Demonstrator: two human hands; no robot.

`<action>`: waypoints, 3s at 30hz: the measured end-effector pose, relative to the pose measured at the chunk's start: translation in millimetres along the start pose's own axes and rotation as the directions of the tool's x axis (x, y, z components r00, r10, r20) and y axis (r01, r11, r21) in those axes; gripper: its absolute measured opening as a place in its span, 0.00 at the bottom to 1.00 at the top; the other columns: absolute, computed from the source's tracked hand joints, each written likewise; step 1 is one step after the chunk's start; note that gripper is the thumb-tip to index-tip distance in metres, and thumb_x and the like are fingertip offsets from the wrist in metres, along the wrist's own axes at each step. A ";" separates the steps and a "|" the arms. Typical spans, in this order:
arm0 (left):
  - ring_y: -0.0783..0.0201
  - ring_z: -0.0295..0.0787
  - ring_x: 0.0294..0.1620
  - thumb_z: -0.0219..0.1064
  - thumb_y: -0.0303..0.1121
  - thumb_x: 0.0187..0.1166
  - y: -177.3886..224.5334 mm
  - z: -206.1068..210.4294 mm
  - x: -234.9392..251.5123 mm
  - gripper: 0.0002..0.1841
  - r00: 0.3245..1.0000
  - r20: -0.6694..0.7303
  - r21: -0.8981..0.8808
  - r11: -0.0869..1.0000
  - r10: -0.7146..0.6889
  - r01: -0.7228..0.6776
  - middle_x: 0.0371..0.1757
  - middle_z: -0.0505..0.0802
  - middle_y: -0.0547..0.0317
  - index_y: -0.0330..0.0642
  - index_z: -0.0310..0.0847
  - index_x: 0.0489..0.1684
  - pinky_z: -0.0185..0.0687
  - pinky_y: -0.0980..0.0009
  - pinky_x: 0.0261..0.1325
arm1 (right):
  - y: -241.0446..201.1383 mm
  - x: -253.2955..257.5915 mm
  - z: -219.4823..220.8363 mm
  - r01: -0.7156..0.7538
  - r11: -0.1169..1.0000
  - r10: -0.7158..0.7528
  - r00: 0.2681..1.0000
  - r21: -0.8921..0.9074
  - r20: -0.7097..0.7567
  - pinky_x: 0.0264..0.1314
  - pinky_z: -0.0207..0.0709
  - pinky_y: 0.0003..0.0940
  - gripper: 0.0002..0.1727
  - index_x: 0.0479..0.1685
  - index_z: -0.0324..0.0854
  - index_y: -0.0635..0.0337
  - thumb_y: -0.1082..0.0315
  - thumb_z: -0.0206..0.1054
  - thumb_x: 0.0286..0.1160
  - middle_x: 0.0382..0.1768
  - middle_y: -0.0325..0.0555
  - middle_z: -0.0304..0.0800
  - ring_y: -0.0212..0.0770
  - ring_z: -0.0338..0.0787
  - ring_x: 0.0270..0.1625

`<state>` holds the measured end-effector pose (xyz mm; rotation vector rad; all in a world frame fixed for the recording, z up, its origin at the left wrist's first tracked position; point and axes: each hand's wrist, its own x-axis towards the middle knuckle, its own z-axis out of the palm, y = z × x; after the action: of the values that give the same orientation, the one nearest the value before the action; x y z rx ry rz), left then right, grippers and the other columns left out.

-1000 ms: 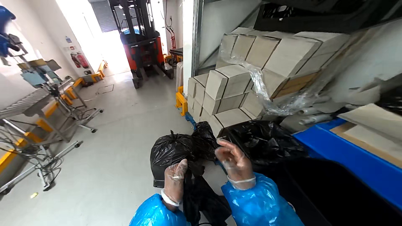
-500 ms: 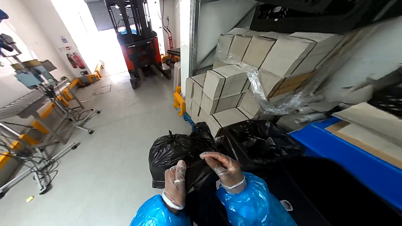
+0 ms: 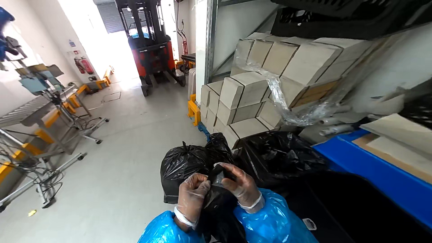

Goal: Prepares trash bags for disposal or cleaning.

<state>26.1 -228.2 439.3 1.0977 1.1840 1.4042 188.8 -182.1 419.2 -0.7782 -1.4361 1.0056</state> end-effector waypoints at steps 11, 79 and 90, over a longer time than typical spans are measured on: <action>0.74 0.91 0.32 0.71 0.25 0.74 -0.5 0.0 -2.6 0.04 0.998 0.034 -0.001 0.999 0.047 -0.047 0.29 0.94 0.62 0.34 0.87 0.41 0.88 0.76 0.41 | -8.1 -0.4 4.1 -0.155 0.983 0.161 0.986 0.101 -0.049 0.47 0.91 0.28 0.35 0.66 0.87 0.59 0.79 0.82 0.47 0.38 0.42 0.97 0.33 0.95 0.38; 0.78 0.61 0.05 0.32 0.38 0.94 -69.7 30.0 49.8 0.25 0.908 0.200 -0.706 0.588 -0.369 0.395 0.12 0.73 0.68 0.44 0.71 0.25 0.59 0.85 0.10 | 20.2 -89.1 -29.3 -0.685 0.695 0.584 0.716 -0.219 -0.383 0.68 0.81 0.40 0.16 0.54 0.89 0.70 0.66 0.74 0.76 0.52 0.58 0.94 0.42 0.92 0.57; 0.42 0.86 0.71 0.69 0.53 0.81 -147.0 26.2 -22.1 0.26 0.743 0.133 0.900 0.393 -0.656 0.186 0.65 0.92 0.40 0.43 0.87 0.67 0.74 0.40 0.77 | -22.1 -160.1 -75.9 -0.165 0.649 0.759 0.215 0.743 -0.615 0.38 0.82 0.35 0.14 0.56 0.74 0.63 0.67 0.43 0.94 0.36 0.47 0.83 0.38 0.86 0.37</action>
<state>71.9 -236.8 295.8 1.5015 1.6618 -0.0278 285.0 -324.3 370.0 -1.1349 0.1920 1.0747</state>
